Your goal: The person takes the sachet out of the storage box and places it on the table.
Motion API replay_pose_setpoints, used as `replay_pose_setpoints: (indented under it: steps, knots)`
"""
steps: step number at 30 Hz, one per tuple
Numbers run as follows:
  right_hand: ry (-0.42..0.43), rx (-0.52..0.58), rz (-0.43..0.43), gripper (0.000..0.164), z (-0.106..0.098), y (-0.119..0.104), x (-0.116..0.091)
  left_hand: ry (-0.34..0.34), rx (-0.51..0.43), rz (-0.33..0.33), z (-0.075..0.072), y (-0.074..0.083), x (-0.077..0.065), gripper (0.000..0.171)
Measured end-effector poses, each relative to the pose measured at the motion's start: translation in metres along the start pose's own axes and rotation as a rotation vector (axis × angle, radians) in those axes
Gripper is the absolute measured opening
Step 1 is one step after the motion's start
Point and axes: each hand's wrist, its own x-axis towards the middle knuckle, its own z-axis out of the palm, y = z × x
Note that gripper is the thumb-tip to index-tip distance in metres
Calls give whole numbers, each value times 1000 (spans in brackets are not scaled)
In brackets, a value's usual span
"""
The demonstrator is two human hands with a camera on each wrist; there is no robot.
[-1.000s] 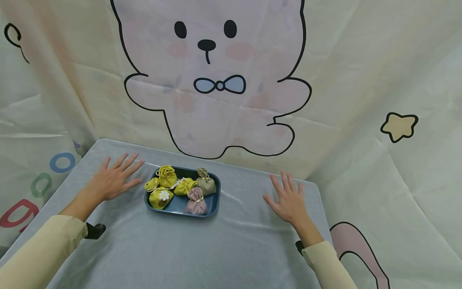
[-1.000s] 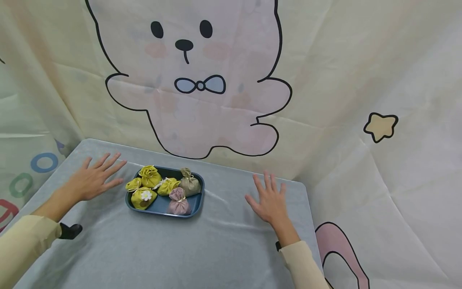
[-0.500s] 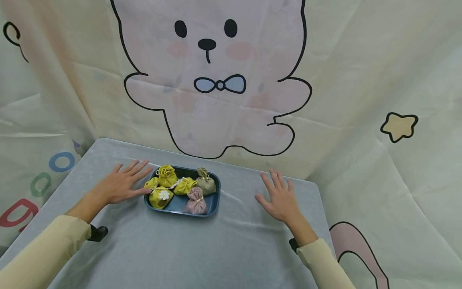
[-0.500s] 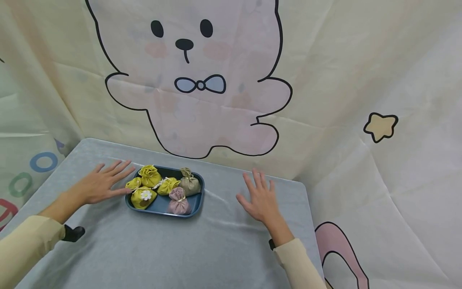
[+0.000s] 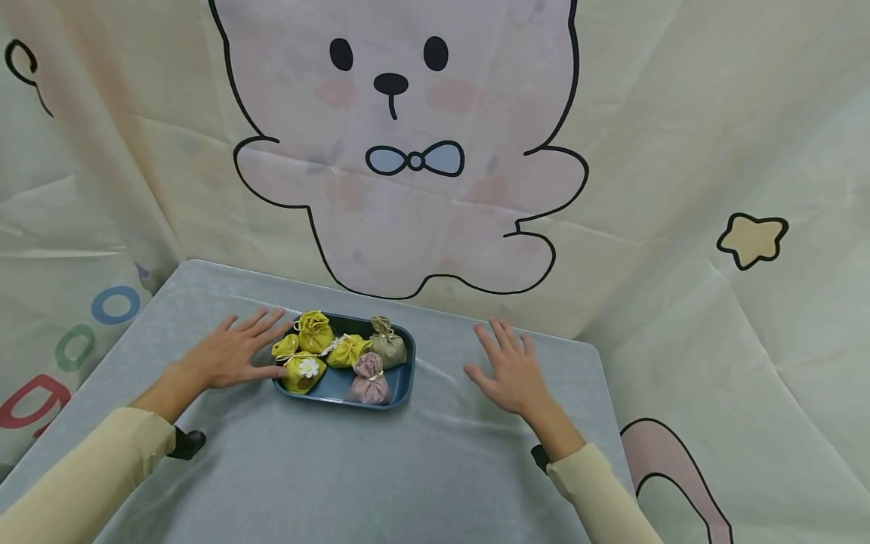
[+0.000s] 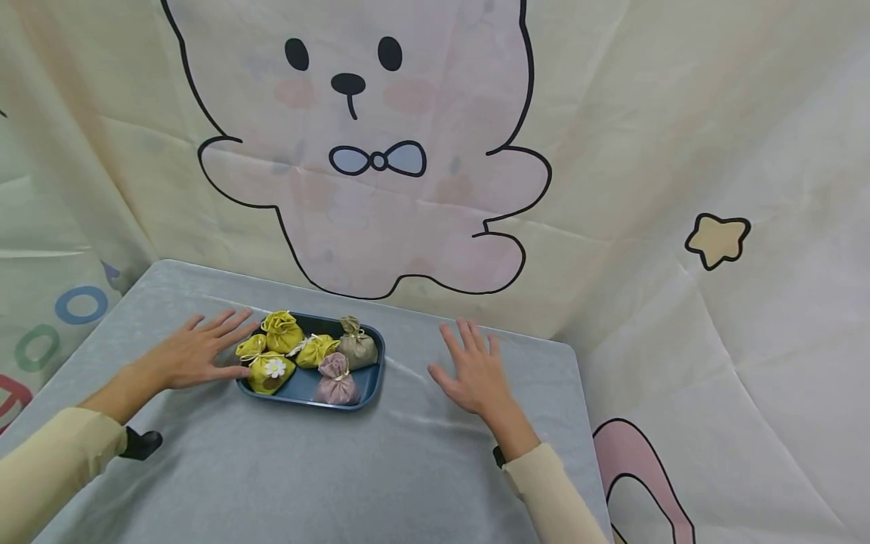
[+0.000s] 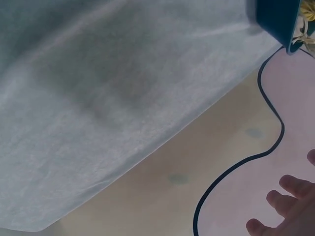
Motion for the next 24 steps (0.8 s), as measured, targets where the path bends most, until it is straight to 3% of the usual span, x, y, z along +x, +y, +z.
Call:
replay_pose_setpoints:
  steps: [9,18,24]
  knots:
    - [-30,60,-80,72,7,-17,14,-46,8,-12,2,1,0,96]
    - [-80,244,-96,73,11,-40,29,-33,23,3,4,4,-1,95]
    - [-122,283,-122,72,13,-53,34,-37,22,9,5,5,2,94]
